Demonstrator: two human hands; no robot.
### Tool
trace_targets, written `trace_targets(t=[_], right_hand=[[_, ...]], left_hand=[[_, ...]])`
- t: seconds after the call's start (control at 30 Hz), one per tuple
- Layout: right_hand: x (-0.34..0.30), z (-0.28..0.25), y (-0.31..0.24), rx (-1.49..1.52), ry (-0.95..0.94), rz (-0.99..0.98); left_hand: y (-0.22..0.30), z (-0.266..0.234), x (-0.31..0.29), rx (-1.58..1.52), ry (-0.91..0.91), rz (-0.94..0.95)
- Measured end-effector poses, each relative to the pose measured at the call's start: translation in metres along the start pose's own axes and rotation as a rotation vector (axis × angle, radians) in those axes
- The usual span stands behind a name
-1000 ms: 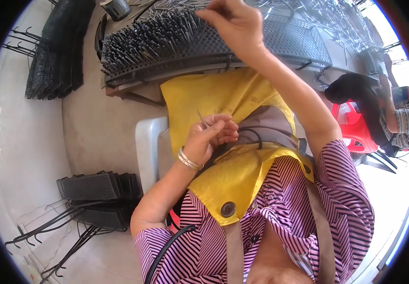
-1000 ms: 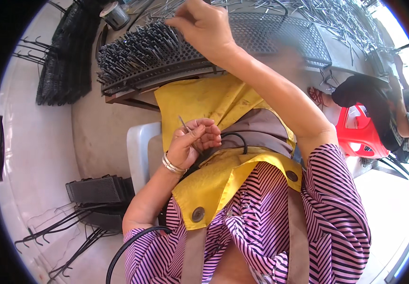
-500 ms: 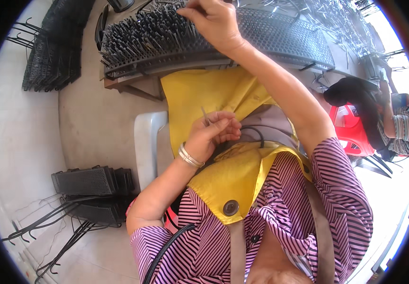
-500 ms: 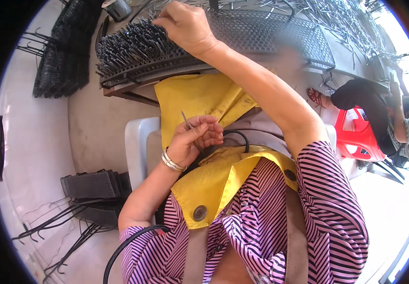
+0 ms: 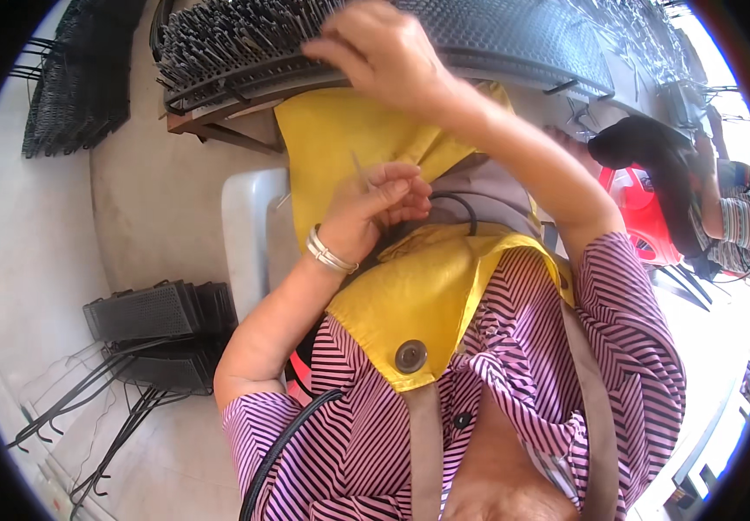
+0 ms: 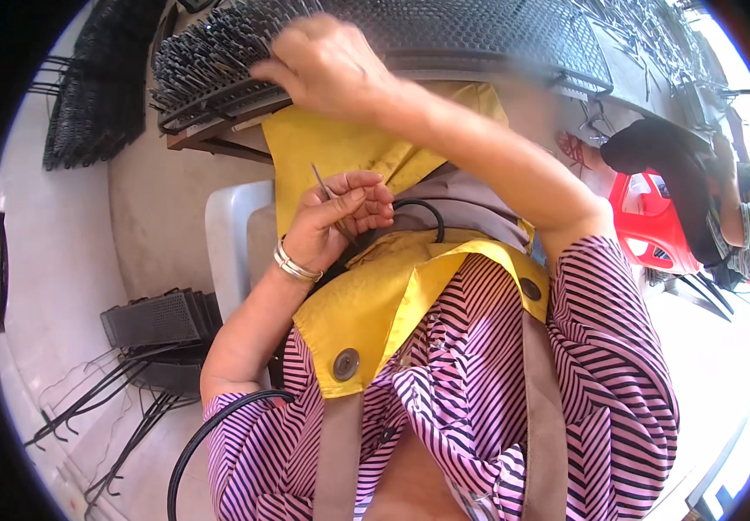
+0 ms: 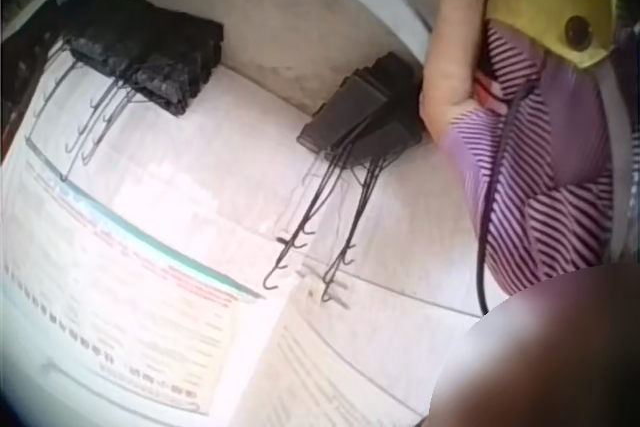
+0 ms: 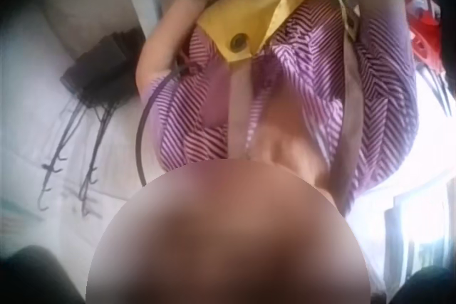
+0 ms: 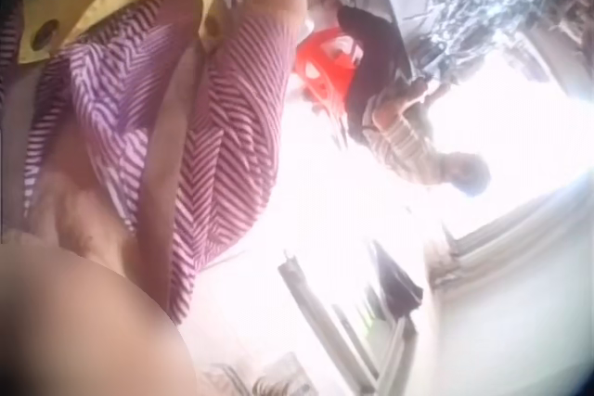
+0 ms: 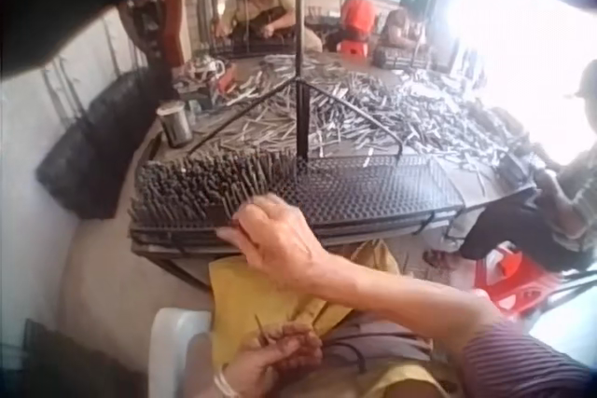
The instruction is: Insert small metal rods into a perforated black mesh board manually.
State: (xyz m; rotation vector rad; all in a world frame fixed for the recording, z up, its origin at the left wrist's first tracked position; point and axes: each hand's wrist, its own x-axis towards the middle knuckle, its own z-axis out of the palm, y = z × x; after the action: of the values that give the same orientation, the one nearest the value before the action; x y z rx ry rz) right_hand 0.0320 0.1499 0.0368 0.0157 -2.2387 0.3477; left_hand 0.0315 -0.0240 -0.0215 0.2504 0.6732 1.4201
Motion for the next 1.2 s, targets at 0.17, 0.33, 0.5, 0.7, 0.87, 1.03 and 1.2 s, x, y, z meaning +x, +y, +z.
trace_targets(t=[0.17,0.33,0.5,0.7,0.87,1.03,1.2], right_hand=[[-0.060,-0.023,-0.049,0.447,-0.484,0.543],[-0.060,-0.040,-0.066,0.671,-0.396,0.801],[-0.026,-0.046,-0.032,0.480,-0.020,0.746],[0.018,-0.031,-0.001,0.326,0.327,0.478],[0.017,-0.005,0.021,0.240,0.363,0.323],[0.016,0.004,0.020,0.167,0.257,0.257],[0.016,0.020,0.023,-0.027,0.009,0.115]], left_hand=[[-0.005,-0.003,-0.002,0.045,0.014,0.029],[-0.006,0.000,-0.004,0.104,0.016,0.021],[-0.006,-0.001,-0.002,0.000,0.020,-0.032],[-0.004,-0.001,-0.001,-0.010,0.021,-0.021],[-0.005,0.000,0.000,-0.024,-0.002,-0.014],[-0.006,-0.001,-0.003,-0.022,-0.001,-0.009],[-0.003,-0.003,-0.004,-0.026,0.004,-0.025]])
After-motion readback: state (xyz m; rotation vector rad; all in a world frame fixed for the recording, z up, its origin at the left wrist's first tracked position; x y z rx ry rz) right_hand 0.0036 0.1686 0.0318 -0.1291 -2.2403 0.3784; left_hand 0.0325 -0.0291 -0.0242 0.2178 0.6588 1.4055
